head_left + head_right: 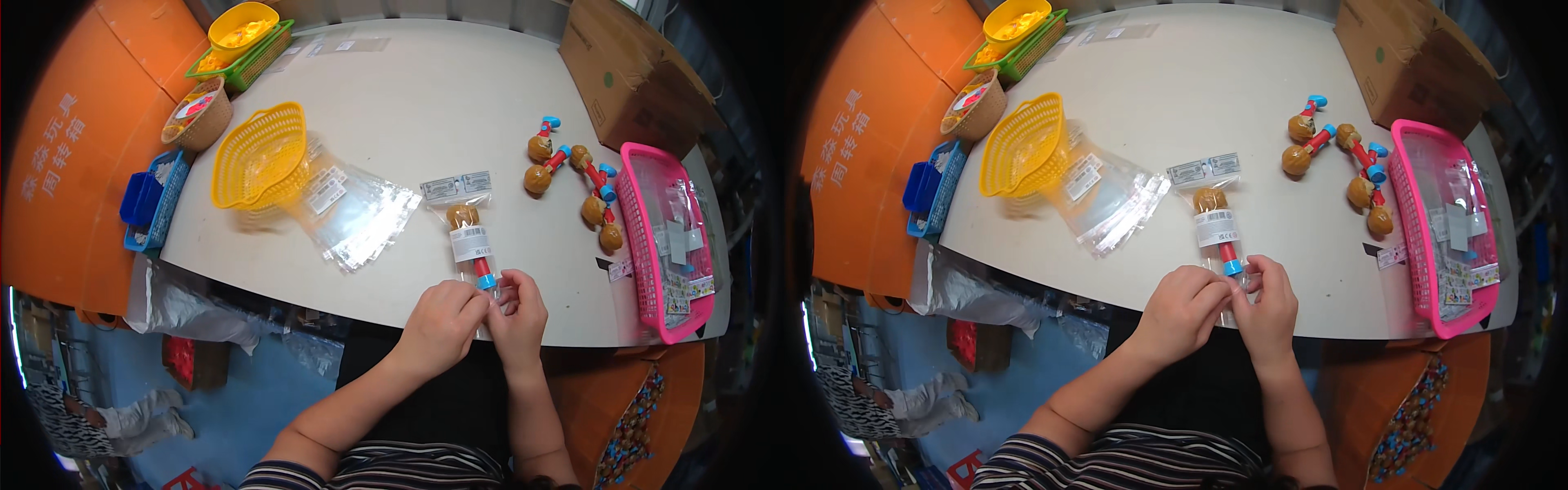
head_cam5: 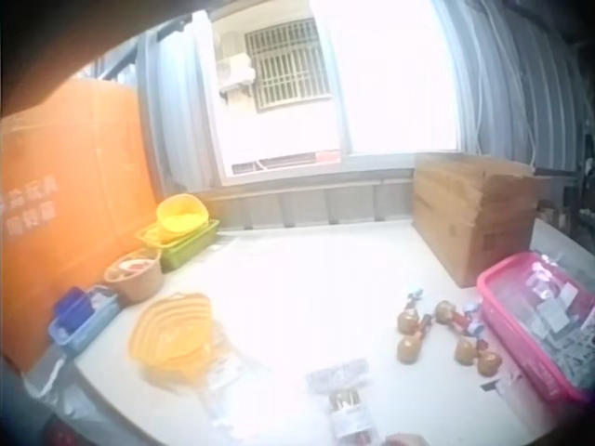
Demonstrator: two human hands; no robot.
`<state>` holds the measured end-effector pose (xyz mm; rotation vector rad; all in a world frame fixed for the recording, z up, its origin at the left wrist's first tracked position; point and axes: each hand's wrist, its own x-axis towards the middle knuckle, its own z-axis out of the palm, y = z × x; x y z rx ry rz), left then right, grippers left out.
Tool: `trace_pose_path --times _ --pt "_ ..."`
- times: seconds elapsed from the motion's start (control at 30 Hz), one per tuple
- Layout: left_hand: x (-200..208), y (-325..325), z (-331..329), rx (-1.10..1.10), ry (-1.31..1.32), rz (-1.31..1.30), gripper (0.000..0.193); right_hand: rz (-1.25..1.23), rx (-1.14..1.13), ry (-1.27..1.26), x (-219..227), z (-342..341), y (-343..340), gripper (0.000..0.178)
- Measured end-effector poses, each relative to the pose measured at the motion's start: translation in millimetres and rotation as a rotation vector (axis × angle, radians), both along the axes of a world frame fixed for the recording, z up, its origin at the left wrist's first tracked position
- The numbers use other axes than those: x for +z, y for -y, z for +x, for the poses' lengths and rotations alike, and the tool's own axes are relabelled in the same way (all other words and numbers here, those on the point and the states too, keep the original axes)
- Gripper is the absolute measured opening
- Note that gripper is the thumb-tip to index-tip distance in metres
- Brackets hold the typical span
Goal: The person is putting small toy drums into plastic bags and sealing them with adhesive labels.
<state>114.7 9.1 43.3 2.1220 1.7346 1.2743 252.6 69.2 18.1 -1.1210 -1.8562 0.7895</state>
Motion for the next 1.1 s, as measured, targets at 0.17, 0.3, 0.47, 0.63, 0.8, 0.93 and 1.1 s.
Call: trace_pose_path --times 0.17,0.3,0.47,0.63,0.8,0.93,1.1 --pt "-2.1 9.0 -4.0 0.061 -0.024 -0.045 0.018 -0.156 0.016 -0.016 14.6 3.7 11.2 0.035" --pt "4.1 13.9 3.1 0.028 0.054 0.089 0.022 -0.426 -0.004 -0.110 28.4 12.5 20.3 0.024" --pt "-9.3 7.9 22.2 -0.016 0.078 0.037 0.023 -0.634 0.085 -0.364 15.6 31.5 9.8 0.017" --pt "-18.8 17.0 18.6 0.142 0.012 -0.041 0.018 -0.779 0.051 -0.447 11.3 32.1 7.5 0.018" --pt "-8.2 22.1 17.0 0.179 0.053 -0.039 0.016 -0.798 0.088 -0.413 17.5 31.4 7.9 0.021" --pt "-4.7 18.3 20.3 0.137 0.055 -0.024 0.017 -0.824 0.115 -0.438 21.7 37.5 6.8 0.020" --pt "-8.7 14.0 26.8 0.119 0.043 -0.005 0.017 -0.855 0.127 -0.440 21.9 43.0 5.9 0.021"
